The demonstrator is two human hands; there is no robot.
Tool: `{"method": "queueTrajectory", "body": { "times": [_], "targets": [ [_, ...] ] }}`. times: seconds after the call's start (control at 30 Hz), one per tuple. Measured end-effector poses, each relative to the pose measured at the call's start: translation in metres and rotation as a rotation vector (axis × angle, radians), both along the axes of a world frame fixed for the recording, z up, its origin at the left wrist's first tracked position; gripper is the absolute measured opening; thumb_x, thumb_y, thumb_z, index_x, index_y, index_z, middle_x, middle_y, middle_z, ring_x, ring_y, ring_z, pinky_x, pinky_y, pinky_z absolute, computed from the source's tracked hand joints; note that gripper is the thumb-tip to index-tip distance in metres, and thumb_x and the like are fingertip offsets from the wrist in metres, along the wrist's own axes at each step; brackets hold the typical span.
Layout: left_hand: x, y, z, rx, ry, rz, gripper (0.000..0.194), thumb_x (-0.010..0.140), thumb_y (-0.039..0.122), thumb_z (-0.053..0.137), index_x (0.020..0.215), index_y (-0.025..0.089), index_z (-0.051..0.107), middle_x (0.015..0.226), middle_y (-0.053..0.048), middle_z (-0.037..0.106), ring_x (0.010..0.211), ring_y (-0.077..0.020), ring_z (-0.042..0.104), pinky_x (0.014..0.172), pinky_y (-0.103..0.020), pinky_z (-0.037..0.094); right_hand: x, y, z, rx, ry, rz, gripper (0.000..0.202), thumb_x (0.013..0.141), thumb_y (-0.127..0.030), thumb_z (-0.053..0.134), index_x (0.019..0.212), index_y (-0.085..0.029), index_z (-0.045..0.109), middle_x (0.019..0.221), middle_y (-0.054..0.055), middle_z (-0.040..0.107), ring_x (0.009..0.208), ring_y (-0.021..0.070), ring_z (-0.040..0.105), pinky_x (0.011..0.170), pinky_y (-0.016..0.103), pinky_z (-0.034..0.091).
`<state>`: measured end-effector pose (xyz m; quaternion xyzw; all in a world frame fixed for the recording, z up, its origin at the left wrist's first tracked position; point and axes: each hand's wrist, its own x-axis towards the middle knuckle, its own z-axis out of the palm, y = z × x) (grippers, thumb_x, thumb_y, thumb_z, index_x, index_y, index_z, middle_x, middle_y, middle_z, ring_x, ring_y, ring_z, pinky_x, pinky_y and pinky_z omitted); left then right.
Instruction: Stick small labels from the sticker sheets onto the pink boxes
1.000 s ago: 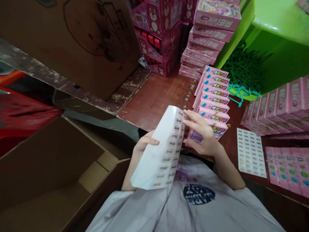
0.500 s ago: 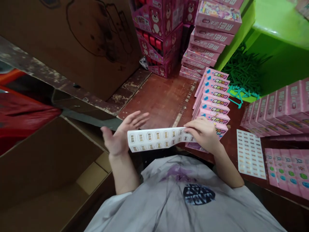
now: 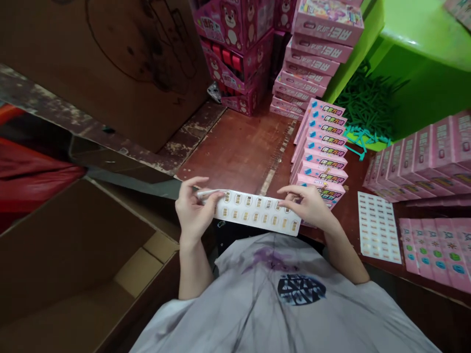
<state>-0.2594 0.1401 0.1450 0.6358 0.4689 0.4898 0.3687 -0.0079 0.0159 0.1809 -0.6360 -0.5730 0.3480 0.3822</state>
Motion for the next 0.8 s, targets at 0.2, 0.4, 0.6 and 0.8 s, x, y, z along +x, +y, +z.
{"method": "queueTrajectory", "body": {
  "times": [0.2, 0.4, 0.6, 0.8],
  "targets": [
    [-0.005, -0.001, -0.012, 0.058, 0.020, 0.009, 0.044, 0.064, 0.029, 0.081, 0.101, 0.020, 0.060, 0.068, 0.005, 0.064, 0.058, -0.0146, 0.067, 0.053, -0.024, 0.051, 0.002, -0.010, -0.006, -0.071, 0.098, 0.050, 0.018, 0.077, -0.025, 0.072, 0.091, -0.014, 0.070, 0.073, 0.002, 0.071, 0.066, 0.0117, 0.067, 0.062, 0.022, 0.056],
    [-0.006, 0.004, -0.018, 0.113, 0.026, 0.033, 0.033, 0.065, 0.028, 0.079, 0.093, 0.019, 0.064, 0.069, 0.004, 0.065, 0.062, -0.0140, 0.067, 0.061, -0.024, 0.053, 0.006, -0.015, -0.007, -0.161, 0.241, 0.025, 0.021, 0.078, -0.028, 0.072, 0.094, -0.015, 0.069, 0.074, 0.003, 0.070, 0.066, 0.0122, 0.068, 0.058, 0.021, 0.056],
    [-0.003, 0.002, -0.012, -0.165, -0.101, -0.165, 0.049, 0.067, 0.031, 0.077, 0.111, 0.018, 0.061, 0.069, 0.002, 0.067, 0.055, -0.0116, 0.063, 0.051, -0.020, 0.050, 0.012, -0.021, -0.016, -0.026, 0.287, -0.160, 0.029, 0.071, -0.030, 0.078, 0.092, -0.014, 0.066, 0.074, 0.002, 0.065, 0.069, 0.0106, 0.064, 0.064, 0.022, 0.056],
    [0.015, -0.008, -0.017, -0.329, -0.226, 0.021, 0.027, 0.059, 0.030, 0.079, 0.078, 0.014, 0.068, 0.060, 0.001, 0.065, 0.050, -0.0106, 0.058, 0.048, -0.020, 0.047, 0.015, -0.029, -0.018, 0.001, 0.389, -0.301, 0.035, 0.064, -0.031, 0.083, 0.089, -0.015, 0.063, 0.061, -0.002, 0.060, 0.056, 0.0092, 0.059, 0.054, 0.020, 0.051]
  ]
}}
